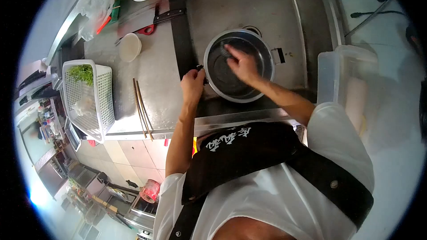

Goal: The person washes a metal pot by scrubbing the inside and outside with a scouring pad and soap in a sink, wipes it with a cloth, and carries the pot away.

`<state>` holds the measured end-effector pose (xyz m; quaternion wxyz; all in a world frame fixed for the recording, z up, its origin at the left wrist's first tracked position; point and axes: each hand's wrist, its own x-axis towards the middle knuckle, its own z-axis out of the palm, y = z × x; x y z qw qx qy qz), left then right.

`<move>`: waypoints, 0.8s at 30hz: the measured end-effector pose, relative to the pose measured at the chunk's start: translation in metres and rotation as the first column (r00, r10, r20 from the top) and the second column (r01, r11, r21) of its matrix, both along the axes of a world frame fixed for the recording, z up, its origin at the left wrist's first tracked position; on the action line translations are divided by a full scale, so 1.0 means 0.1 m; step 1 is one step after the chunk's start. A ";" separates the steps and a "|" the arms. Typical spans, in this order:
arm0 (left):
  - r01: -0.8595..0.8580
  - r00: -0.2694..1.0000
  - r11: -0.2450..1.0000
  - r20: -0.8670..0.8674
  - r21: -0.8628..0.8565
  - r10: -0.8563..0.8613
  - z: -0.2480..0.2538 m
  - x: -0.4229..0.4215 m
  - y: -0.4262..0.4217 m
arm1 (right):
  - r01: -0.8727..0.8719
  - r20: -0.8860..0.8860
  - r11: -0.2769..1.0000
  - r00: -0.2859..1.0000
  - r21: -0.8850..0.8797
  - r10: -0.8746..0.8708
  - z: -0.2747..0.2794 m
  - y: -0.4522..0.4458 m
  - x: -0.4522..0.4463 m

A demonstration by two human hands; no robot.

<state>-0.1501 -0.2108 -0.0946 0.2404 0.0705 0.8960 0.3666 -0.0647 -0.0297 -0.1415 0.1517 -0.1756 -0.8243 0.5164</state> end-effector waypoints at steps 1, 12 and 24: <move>0.005 1.000 1.000 0.006 -0.008 -0.005 0.04 0.01 0.05 | -0.071 0.041 0.994 0.997 0.083 0.068 0.16 -0.08 -0.02; -0.016 0.995 1.000 -0.098 0.026 0.019 0.19 0.19 0.20 | 0.086 0.382 0.820 0.854 0.567 -0.353 -0.54 0.89 -0.25; -0.010 0.996 0.999 -0.088 0.038 0.013 0.23 0.24 0.29 | -0.742 0.786 0.608 0.543 0.283 0.297 -1.21 0.20 0.42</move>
